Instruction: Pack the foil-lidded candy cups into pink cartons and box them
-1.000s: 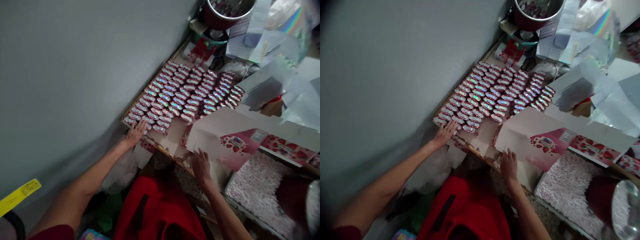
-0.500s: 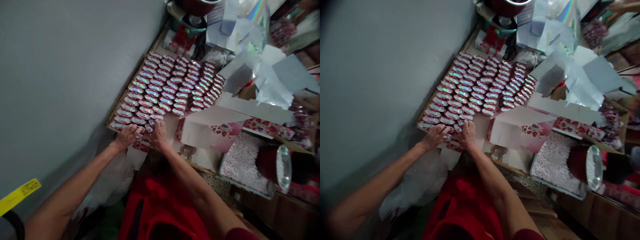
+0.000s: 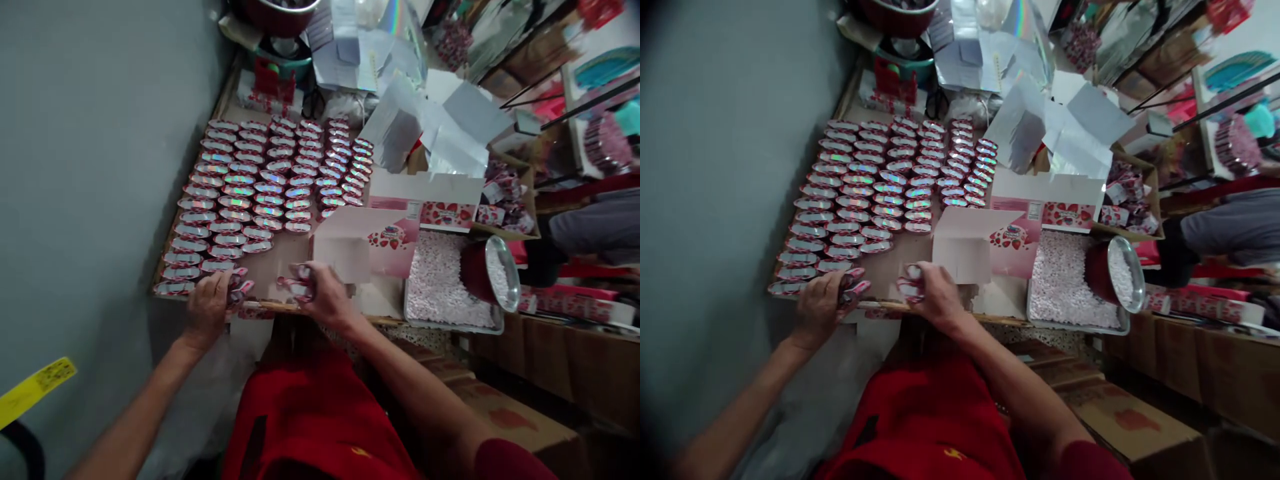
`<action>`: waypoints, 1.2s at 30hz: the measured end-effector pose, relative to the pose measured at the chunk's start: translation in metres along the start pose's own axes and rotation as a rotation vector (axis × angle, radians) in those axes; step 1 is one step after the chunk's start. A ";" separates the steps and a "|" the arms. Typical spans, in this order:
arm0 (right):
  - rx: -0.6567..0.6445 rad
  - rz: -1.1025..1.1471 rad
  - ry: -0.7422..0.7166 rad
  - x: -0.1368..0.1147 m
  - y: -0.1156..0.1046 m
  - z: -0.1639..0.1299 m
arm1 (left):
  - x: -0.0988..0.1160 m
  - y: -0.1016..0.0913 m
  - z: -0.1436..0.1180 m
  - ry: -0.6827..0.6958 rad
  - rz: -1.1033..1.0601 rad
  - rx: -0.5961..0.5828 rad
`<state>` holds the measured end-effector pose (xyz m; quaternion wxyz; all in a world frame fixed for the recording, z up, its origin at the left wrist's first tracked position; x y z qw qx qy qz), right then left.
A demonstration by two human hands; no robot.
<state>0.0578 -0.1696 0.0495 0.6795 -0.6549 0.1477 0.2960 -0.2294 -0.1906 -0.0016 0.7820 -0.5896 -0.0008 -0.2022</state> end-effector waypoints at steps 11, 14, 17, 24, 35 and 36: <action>-0.053 -0.314 -0.003 0.193 -0.048 0.033 | 0.221 0.114 0.185 0.397 -0.125 -0.322; -0.013 -0.409 0.038 0.194 -0.046 0.029 | 0.223 0.128 0.188 0.370 -0.058 -0.356; -0.047 -0.431 0.019 0.192 -0.042 0.033 | 0.229 0.135 0.187 0.243 -0.004 -0.304; 0.076 -0.539 0.052 0.190 -0.046 0.052 | 0.226 0.143 0.189 0.219 0.047 -0.226; -0.181 0.388 0.090 -0.008 0.123 0.009 | -0.103 -0.034 -0.028 -0.165 0.078 -0.081; -0.173 0.392 0.107 -0.022 0.151 0.018 | -0.115 -0.025 -0.036 -0.111 0.046 -0.099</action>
Point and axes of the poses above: each hand's wrist, its own z-axis towards the middle knuckle, its own y-axis out of the palm, x = y × z, the point moved 5 cm from there along z, towards the middle knuckle, and after that the axes turned 6 degrees about x, right-handed, at the moved point
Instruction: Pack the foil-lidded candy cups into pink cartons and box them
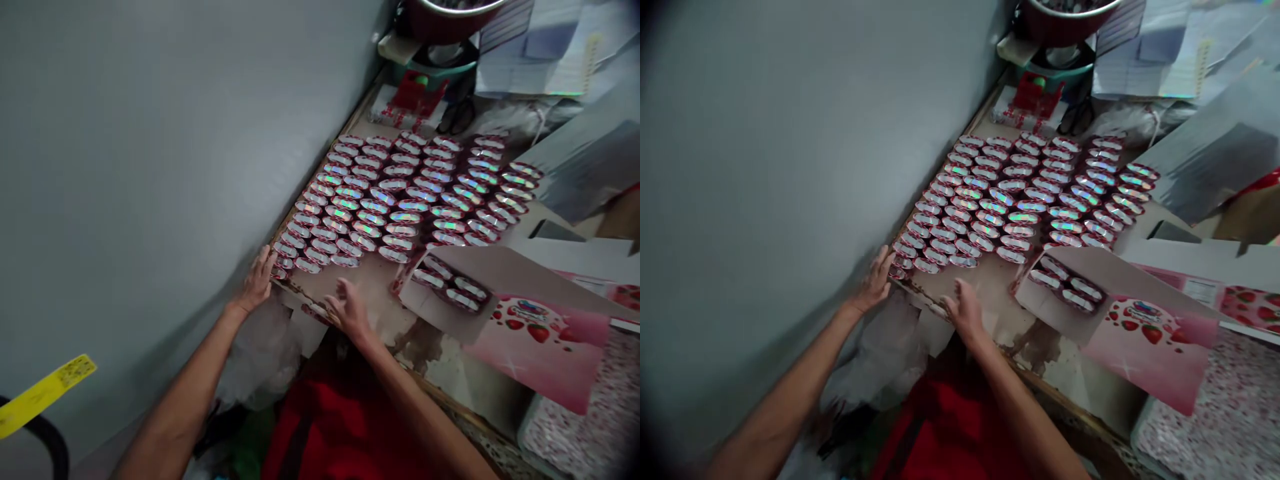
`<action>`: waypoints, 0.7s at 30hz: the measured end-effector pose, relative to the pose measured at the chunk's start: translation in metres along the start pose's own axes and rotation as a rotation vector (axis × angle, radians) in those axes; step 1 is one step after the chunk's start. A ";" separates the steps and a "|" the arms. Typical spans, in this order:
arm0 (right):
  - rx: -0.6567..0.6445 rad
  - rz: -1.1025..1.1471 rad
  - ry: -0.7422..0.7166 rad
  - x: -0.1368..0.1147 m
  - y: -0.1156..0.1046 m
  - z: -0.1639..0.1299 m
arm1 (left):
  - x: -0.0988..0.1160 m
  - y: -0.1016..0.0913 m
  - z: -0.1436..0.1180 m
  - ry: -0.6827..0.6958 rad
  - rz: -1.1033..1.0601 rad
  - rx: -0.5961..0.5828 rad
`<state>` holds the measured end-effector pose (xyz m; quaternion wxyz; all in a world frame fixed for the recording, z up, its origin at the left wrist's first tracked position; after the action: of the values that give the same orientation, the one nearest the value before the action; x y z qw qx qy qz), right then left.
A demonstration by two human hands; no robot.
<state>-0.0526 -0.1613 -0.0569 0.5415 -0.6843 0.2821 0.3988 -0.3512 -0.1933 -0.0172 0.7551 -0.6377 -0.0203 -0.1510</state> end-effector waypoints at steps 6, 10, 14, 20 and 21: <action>0.168 -0.156 -0.036 -0.016 0.077 0.059 | -0.006 0.039 -0.007 0.097 -0.067 0.033; 0.192 -0.308 -0.068 -0.032 0.083 0.071 | -0.008 0.040 0.002 0.034 -0.046 -0.042; 0.093 -0.509 -0.050 -0.041 0.085 0.078 | -0.011 0.049 0.014 0.036 -0.117 -0.028; -0.075 -0.580 -0.169 -0.051 0.088 0.084 | 0.000 0.065 0.010 0.044 -0.213 0.187; -0.090 -0.580 -0.177 -0.052 0.089 0.086 | 0.000 0.066 0.010 0.012 -0.212 0.210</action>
<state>-0.1737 -0.1030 -0.0669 0.6244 -0.7221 0.0086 0.2977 -0.3326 -0.1740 -0.0783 0.7975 -0.5487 -0.0987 -0.2308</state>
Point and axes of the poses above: each hand's wrist, its own z-axis towards the middle knuckle, its own y-axis out of the palm, x = y × z, the point moved 5 cm from there along z, towards the middle knuckle, and after that the axes turned 6 degrees about x, right-handed, at the moved point
